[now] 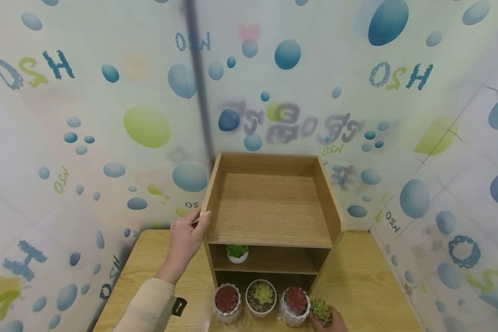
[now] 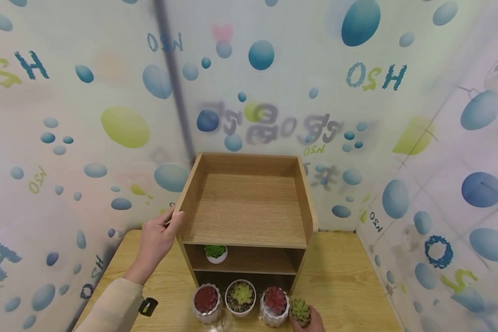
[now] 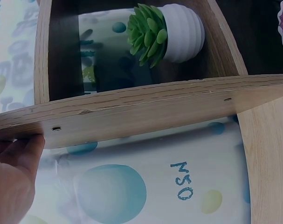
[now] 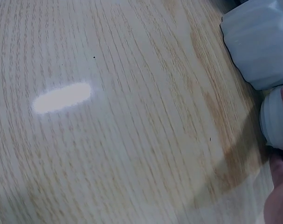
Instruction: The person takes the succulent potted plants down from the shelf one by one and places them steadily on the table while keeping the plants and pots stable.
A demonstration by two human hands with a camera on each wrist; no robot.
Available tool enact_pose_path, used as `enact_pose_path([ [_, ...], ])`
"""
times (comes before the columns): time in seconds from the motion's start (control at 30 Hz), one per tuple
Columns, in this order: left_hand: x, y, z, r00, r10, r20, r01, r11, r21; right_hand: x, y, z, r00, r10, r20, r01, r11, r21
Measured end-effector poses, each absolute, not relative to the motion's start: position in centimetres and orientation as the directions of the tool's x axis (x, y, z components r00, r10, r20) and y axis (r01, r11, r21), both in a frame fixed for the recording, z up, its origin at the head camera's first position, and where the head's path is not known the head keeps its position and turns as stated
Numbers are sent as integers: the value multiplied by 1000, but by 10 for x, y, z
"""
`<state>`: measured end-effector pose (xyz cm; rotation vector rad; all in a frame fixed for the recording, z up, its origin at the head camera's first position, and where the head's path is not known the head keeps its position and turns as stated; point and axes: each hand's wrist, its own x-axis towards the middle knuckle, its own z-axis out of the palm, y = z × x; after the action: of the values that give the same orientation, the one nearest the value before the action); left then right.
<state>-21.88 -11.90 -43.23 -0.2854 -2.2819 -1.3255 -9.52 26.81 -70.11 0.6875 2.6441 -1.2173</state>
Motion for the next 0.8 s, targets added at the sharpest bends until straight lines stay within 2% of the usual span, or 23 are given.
enact_pose_path([
  [0.47, -220, -118, -433, -849, -64, 525, 422, 518, 745, -96, 273, -688, -882, 269, -387, 470, 543, -696],
  [0.6, -220, -118, -434, -845, -66, 531, 427, 513, 744, -96, 275, -684, -919, 220, -327, 393, 563, -727],
  [0.8, -220, -118, -434, -853, -65, 519, 418, 512, 751, -94, 278, -667, -952, 214, -221, 307, 629, -714],
])
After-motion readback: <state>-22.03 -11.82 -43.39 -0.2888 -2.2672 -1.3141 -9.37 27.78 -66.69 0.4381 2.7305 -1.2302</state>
